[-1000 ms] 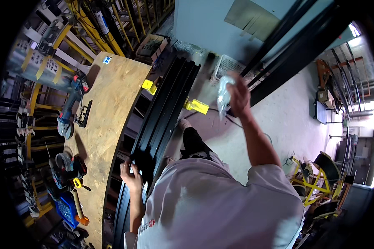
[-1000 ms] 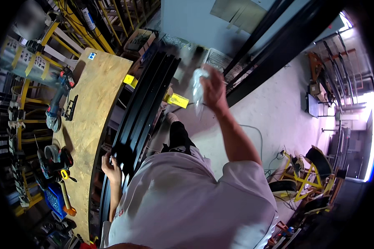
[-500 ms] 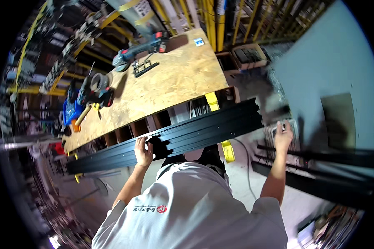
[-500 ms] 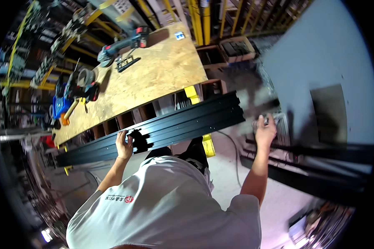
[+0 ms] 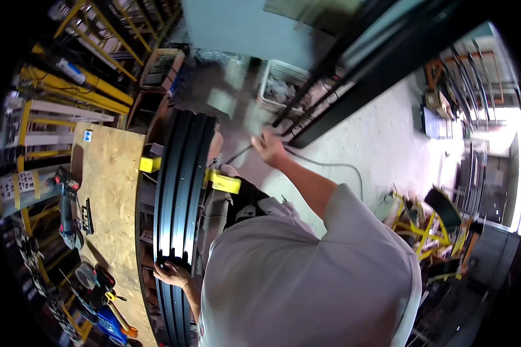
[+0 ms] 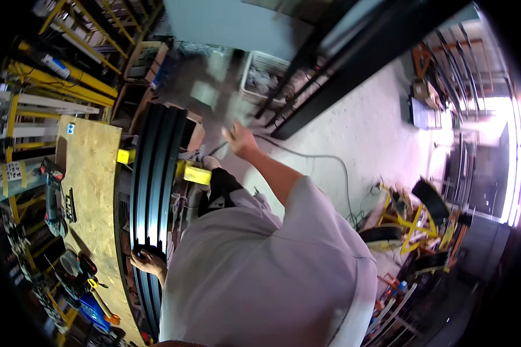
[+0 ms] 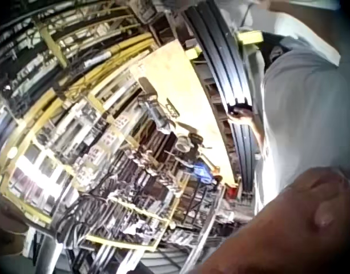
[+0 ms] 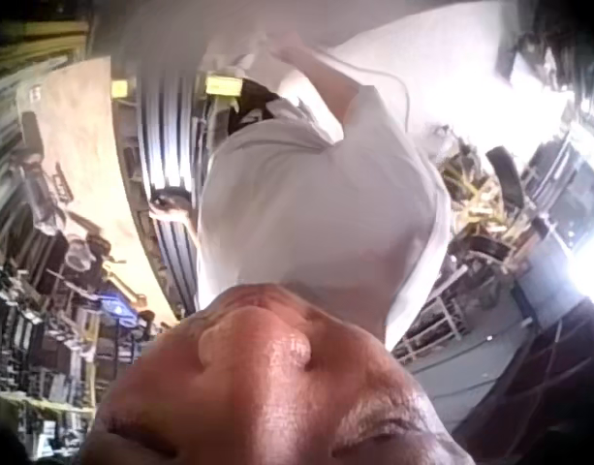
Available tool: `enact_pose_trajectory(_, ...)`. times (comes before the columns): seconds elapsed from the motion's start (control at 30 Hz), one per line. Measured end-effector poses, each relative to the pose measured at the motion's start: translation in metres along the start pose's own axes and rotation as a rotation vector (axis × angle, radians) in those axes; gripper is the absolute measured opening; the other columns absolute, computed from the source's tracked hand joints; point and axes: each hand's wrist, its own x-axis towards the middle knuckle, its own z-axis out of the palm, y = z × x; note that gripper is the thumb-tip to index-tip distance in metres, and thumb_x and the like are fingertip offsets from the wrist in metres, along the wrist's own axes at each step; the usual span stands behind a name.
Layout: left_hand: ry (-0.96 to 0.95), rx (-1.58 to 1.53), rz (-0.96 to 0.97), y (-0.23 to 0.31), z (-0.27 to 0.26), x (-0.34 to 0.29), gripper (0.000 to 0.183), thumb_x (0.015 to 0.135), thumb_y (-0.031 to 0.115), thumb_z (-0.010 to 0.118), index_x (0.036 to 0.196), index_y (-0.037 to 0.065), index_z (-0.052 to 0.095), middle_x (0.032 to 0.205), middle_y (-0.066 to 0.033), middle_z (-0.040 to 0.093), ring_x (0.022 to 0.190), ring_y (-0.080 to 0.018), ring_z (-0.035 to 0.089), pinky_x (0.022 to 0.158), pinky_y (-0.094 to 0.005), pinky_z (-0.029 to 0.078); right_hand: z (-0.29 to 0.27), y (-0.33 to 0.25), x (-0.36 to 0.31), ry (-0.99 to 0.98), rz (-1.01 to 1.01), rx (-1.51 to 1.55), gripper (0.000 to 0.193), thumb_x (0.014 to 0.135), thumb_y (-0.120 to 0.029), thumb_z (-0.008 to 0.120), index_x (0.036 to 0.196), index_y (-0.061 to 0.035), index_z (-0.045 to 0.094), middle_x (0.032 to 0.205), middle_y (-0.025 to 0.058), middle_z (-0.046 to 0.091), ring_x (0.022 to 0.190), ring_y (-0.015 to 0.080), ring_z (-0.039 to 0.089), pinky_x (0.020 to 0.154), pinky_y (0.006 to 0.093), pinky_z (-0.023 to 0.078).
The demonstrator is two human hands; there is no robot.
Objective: The person picks up and carries long metal beams from a rack to a workbench, wipes them down, and measures their length with a tape measure.
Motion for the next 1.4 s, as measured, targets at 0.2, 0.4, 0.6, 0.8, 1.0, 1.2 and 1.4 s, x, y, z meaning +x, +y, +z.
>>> enact_pose_trajectory(0.2,0.019,-0.067,0.037,-0.01,-0.011,-0.012,0.044,0.101,0.033,0.061,0.119,-0.008,0.067,0.112,-0.0238,0.062,0.1,-0.0405,0.063,0.088,-0.0485,0.051,0.013,0.246,-0.284,-0.89,1.035,0.244,0.078,0.101,-0.071,0.041,0.149,-0.0105,0.053,0.155,0.013,0.052,0.133,0.0297,0.057,0.114,0.0421,0.042)
enact_pose_trajectory(0.4,0.025,-0.159,0.087,0.043,0.01,0.008,0.033,0.101,0.025,0.06,0.11,-0.005,0.07,0.102,-0.0182,0.07,0.092,-0.034,0.065,0.087,-0.0428,0.052,-0.04,0.339,-0.384,-0.546,1.265,0.62,0.084,0.098,-0.076,0.042,0.149,-0.0101,0.054,0.152,0.0125,0.055,0.134,0.0282,0.056,0.115,0.0443,0.041)
enact_pose_trajectory(0.6,-0.117,-0.469,0.374,0.218,0.024,-0.001,0.028,0.103,0.014,0.055,0.119,-0.007,0.066,0.113,-0.0137,0.069,0.103,-0.0259,0.062,0.097,-0.0389,0.047,-0.074,0.331,-0.284,-0.544,0.923,1.077,0.098,0.09,-0.085,0.044,0.146,-0.0054,0.055,0.145,0.0144,0.061,0.129,0.0256,0.058,0.107,0.0434,0.047)
enact_pose_trajectory(0.8,-0.504,-0.499,0.375,0.25,0.091,-0.101,0.035,0.109,0.027,0.052,0.118,-0.005,0.065,0.106,-0.0175,0.067,0.094,-0.0267,0.063,0.089,-0.0426,0.05,-0.239,0.448,-0.13,0.159,0.896,0.435,0.069,0.098,-0.064,0.056,0.093,0.001,0.079,0.087,0.0179,0.075,0.088,0.022,0.071,0.081,0.046,0.054)
enact_pose_trajectory(1.0,-1.111,0.378,0.189,0.307,0.115,-0.227,0.033,0.108,0.026,0.053,0.112,-0.004,0.064,0.102,-0.0165,0.067,0.09,-0.0259,0.061,0.085,-0.042,0.049,-0.251,0.625,0.068,0.536,0.45,0.246,0.038,0.095,-0.032,0.064,0.106,0.0026,0.075,0.106,0.027,0.073,0.103,0.0454,0.068,0.088,0.0475,0.054)
enact_pose_trajectory(1.2,-1.258,0.66,-0.016,0.398,0.112,-0.285,0.031,0.106,0.025,0.055,0.107,-0.004,0.063,0.098,-0.0154,0.066,0.086,-0.0252,0.06,0.081,-0.0414,0.048,-0.255,0.694,0.231,0.1,0.415,0.327,0.031,0.084,-0.025,0.069,0.109,-0.0089,0.076,0.108,0.0233,0.073,0.102,0.0415,0.07,0.088,0.0467,0.058)
enact_pose_trajectory(1.4,-1.237,0.787,-0.187,0.447,0.102,-0.331,0.029,0.104,0.025,0.056,0.102,-0.003,0.063,0.094,-0.0144,0.066,0.083,-0.0245,0.058,0.077,-0.0407,0.047,-0.204,0.685,0.303,-0.166,0.235,0.303,0.055,0.084,-0.041,0.076,0.127,-0.008,0.07,0.117,0.0242,0.071,0.108,0.0401,0.068,0.093,0.0428,0.055)
